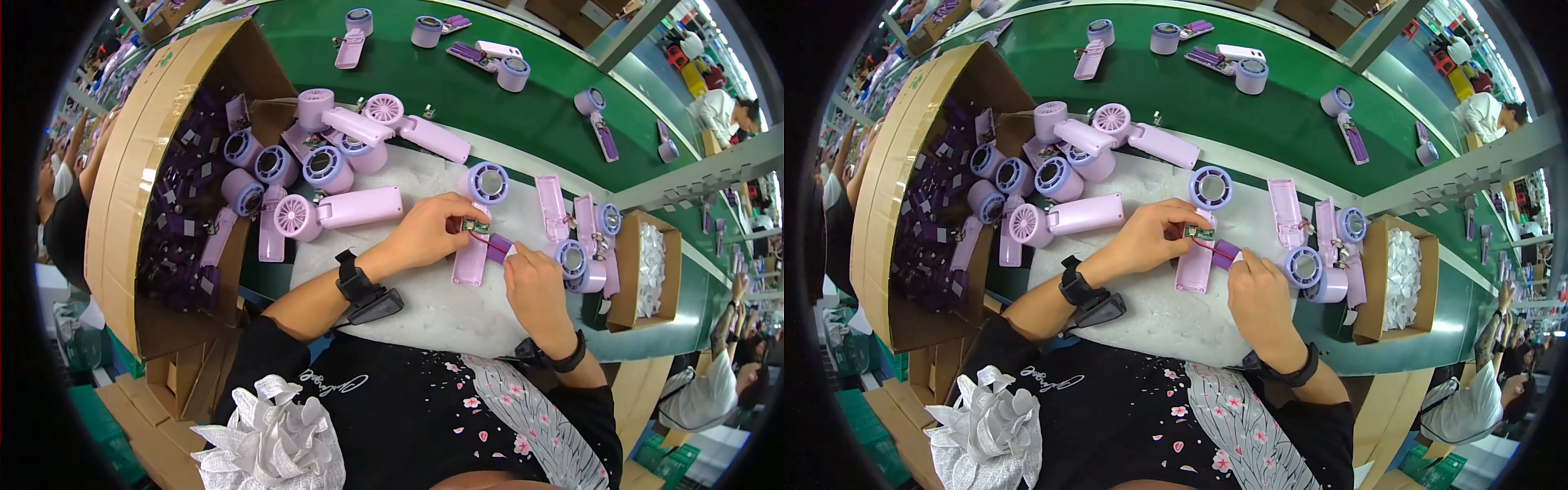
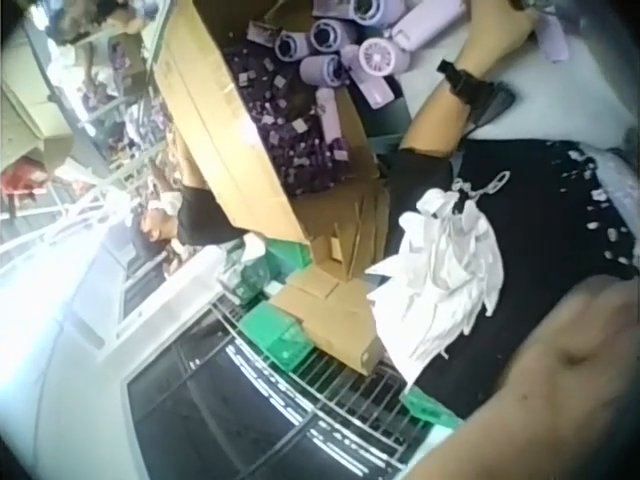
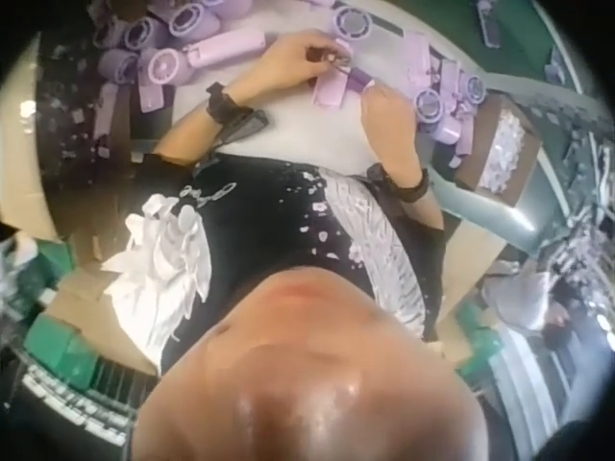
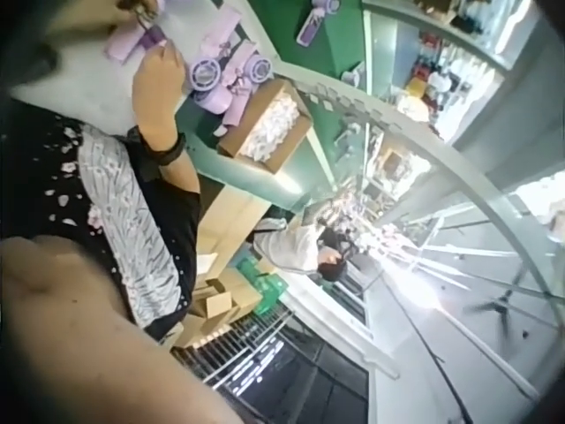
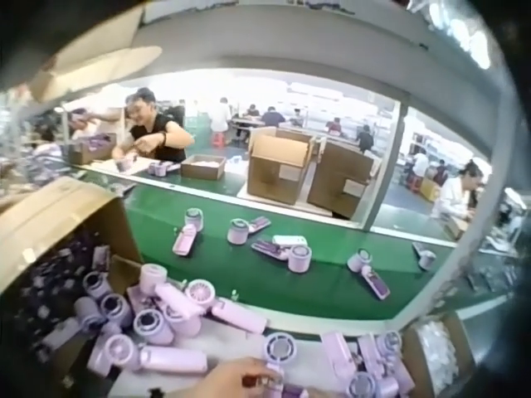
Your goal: The person assembles a handheld fan by connecting a battery to a circuit board and pressing them into the fan housing. They repeat this process with multiple fan units throughout the video.
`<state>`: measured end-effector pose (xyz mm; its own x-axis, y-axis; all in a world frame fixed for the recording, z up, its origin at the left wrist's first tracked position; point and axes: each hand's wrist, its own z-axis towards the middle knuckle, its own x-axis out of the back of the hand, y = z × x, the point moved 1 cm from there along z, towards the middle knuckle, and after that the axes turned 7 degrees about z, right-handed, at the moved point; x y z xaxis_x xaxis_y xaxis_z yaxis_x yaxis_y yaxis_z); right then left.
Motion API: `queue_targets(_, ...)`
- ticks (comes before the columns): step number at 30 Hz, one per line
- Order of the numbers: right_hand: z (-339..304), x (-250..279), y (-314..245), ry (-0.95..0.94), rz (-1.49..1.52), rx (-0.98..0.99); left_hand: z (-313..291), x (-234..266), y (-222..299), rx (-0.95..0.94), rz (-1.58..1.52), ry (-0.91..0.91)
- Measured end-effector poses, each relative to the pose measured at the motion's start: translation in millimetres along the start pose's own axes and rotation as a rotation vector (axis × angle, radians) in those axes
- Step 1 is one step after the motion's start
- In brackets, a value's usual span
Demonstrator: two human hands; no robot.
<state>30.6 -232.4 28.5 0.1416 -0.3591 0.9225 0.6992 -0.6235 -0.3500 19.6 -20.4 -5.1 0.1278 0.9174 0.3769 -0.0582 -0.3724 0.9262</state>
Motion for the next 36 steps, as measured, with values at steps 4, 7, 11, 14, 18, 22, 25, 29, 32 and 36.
queue_targets(4, 2.0, -0.2, -11.3, -0.009, -0.095, -0.037, 1.4, -0.5, -1.3, 0.000, -0.001, 0.000)
queue_targets(7, 5.9, 1.4, -12.1, -0.012, -0.112, -0.060, 2.2, 0.2, 0.2, 0.019, 0.002, 0.009)
queue_targets(11, 8.2, 4.9, -5.0, -0.007, -0.029, -0.065, 2.4, 0.1, -0.5, 0.032, 0.011, -0.003)
queue_targets(14, 8.4, 10.8, 4.3, -0.020, 0.054, -0.026, 2.9, -3.5, -3.7, -0.017, -0.017, 0.010)
queue_targets(18, 9.2, 16.9, 12.1, -0.072, 0.182, -0.091, 3.0, -5.7, -4.0, -0.025, -0.022, 0.014)
queue_targets(22, 8.8, 23.7, 20.2, -0.091, 0.211, -0.089, 4.3, -8.4, -3.9, -0.045, -0.020, 0.014)
queue_targets(25, 7.6, 33.7, 33.8, -0.157, 0.208, -0.128, 8.7, -14.7, -8.3, -0.078, -0.032, 0.042)
queue_targets(29, 33.8, 83.8, 36.6, -0.064, 0.105, -0.192, 8.4, -12.6, -7.7, -0.094, -0.005, 0.063)
queue_targets(32, 78.5, 118.0, 73.5, 0.096, -0.218, -0.152, 8.5, -12.9, -7.4, -0.106, 0.004, 0.078)
queue_targets(36, 150.1, 114.5, 139.6, 0.056, -0.471, -0.187, 14.0, -16.8, -10.7, -0.136, -0.010, 0.098)
